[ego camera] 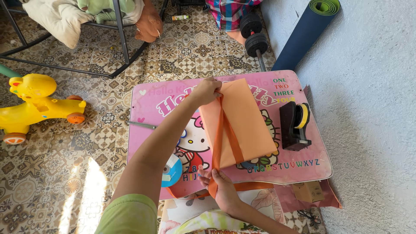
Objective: The person wraps a rectangular box with orange paper and ties an orange ribbon around it. They form a neat bow on top and adjust the loops to finish the presentation.
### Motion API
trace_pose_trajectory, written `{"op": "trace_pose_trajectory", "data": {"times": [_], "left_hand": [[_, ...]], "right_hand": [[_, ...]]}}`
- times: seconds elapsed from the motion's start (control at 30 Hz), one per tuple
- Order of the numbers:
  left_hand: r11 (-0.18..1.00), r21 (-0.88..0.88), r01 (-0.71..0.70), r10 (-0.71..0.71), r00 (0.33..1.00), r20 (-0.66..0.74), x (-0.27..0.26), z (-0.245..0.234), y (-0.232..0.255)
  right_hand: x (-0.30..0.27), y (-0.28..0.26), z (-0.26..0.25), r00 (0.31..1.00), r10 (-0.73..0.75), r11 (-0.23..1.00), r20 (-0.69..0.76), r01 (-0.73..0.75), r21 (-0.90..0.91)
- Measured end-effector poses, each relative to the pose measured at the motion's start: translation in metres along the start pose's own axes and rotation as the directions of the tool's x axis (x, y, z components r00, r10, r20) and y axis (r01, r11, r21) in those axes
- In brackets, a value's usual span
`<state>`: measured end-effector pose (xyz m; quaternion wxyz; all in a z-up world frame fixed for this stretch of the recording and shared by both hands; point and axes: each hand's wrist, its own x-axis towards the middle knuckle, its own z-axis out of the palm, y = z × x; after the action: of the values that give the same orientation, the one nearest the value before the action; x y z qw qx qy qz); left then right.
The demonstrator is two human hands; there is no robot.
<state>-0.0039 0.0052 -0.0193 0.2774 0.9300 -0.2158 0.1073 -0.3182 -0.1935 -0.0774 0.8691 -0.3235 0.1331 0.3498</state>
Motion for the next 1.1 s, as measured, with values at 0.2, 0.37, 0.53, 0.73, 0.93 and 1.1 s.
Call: {"op": "trace_pose_trajectory", "data": {"times": [0.2, 0.37, 0.53, 0.73, 0.93, 1.1], "left_hand": [[0.912, 0.245, 0.33, -0.385, 0.895, 0.225, 0.025, 0.03, -0.022], [0.94, 0.188, 0.286, -0.34, 0.838, 0.427, 0.055, 0.048, -0.067], [0.885, 0.28, 0.371, -0.462, 0.767, 0.445, 0.06, 0.056, -0.081], [0.87, 0.097, 0.484, -0.435, 0.66, 0.613, 0.056, 0.028, -0.067], [0.652, -0.04, 0.757, -0.442, 0.423, 0.791, 0.017, 0.016, -0.015], [0.582, -0.068, 0.81, -0.56, 0.46, 0.689, -0.006, 0.017, 0.015]], "right_hand": [[0.034, 0.018, -0.012, 0.992, 0.107, 0.988, 0.063, -0.113, 0.109], [0.053, 0.018, -0.005, 0.988, 0.141, 0.935, -0.056, -0.114, 0.337], [0.052, 0.012, 0.003, 0.97, 0.158, 0.921, -0.185, -0.077, 0.383], [0.049, -0.001, -0.006, 0.955, 0.117, 0.896, -0.273, 0.017, 0.443], [0.066, -0.037, -0.024, 0.945, 0.032, 0.877, -0.327, 0.13, 0.462], [0.066, -0.035, -0.034, 0.954, -0.039, 0.88, -0.296, 0.173, 0.443]]}}
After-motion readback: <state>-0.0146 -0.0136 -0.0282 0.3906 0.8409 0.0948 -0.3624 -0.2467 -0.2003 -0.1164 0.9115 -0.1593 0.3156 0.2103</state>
